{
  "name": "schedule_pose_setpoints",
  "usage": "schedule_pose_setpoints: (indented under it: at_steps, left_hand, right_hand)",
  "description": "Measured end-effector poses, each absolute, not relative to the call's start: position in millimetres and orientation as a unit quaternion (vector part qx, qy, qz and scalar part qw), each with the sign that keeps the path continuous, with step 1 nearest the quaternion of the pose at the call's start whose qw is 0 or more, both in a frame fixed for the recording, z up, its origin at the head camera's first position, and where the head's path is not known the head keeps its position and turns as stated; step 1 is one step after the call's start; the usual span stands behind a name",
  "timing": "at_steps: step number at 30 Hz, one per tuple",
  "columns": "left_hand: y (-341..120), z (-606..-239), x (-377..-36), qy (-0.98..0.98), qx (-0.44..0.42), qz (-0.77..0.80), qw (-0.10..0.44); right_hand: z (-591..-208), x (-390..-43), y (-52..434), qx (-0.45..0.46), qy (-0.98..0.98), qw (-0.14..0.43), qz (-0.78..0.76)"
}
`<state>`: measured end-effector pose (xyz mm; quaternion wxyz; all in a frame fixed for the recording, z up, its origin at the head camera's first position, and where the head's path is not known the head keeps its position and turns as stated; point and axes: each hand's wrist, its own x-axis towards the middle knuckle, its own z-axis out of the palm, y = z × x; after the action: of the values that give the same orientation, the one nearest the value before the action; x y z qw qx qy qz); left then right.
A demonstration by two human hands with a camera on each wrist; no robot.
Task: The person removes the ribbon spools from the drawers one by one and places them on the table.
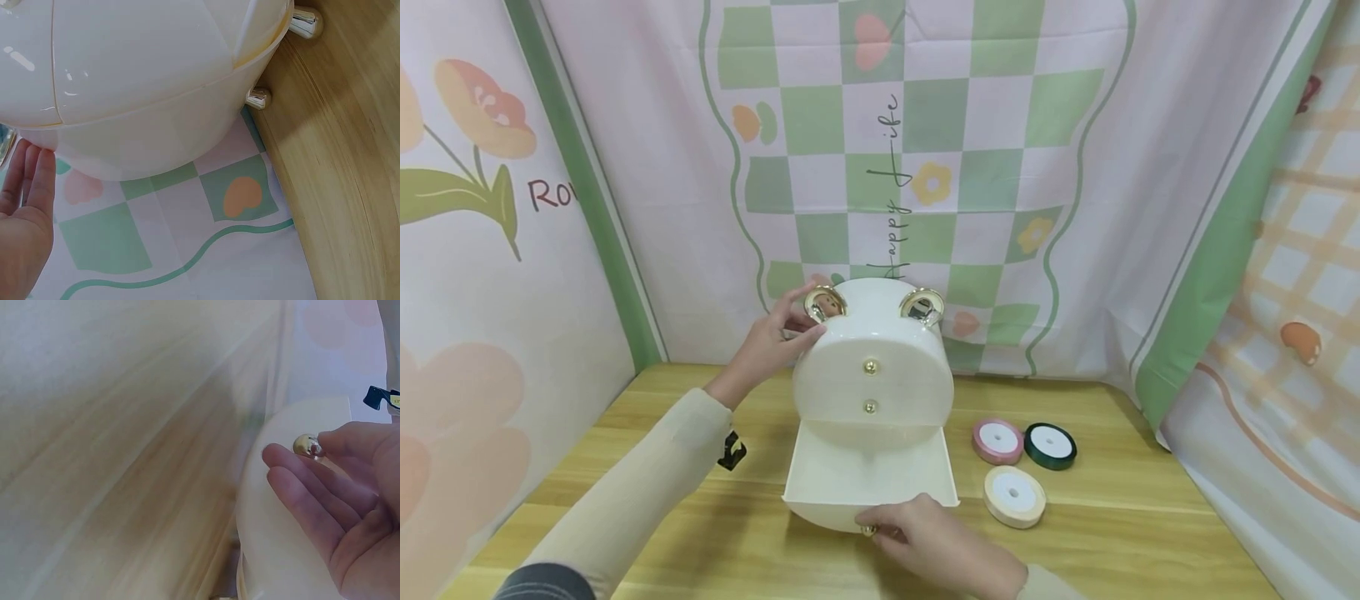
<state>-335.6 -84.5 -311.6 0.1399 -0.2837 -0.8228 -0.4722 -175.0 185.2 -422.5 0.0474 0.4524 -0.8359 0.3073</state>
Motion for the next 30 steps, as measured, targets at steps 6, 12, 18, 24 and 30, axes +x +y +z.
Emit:
schedule_pose_setpoints:
  at_steps: [6, 12, 18, 24, 30]
  left_hand:
    - [-84.6, -311.4, -335.4, -0.824, -0.281, -0.472, 0.138]
    - [-83.8, -310.7, -334.6, -0.82, -0.28, -0.48, 0.134]
    - [-84.3, -311.6, -334.6, -0.82, -0.281, -0.479, 0.136]
    - [-84.5, -311.8, -335.0, -0.82, -0.28, -0.481, 0.135]
    - [-84.0, -312.0, -335.7, -0.82, -0.28, -0.48, 0.137]
  right_hand:
    - [-421.4, -176.0, 184.8, 0.413, -0.846, 0.005, 0.336]
    - [-422.0, -178.7, 184.8, 0.412, -0.844, 0.015, 0.344]
    - [-423.2, -180.9, 184.2, 0.416, -0.841, 0.046, 0.344]
    - [-423.5, -181.3, 184.2, 0.405, -0.842, 0.046, 0.352]
    - [-422.6, -182.8, 185.3, 0.384, -0.853, 0.037, 0.352]
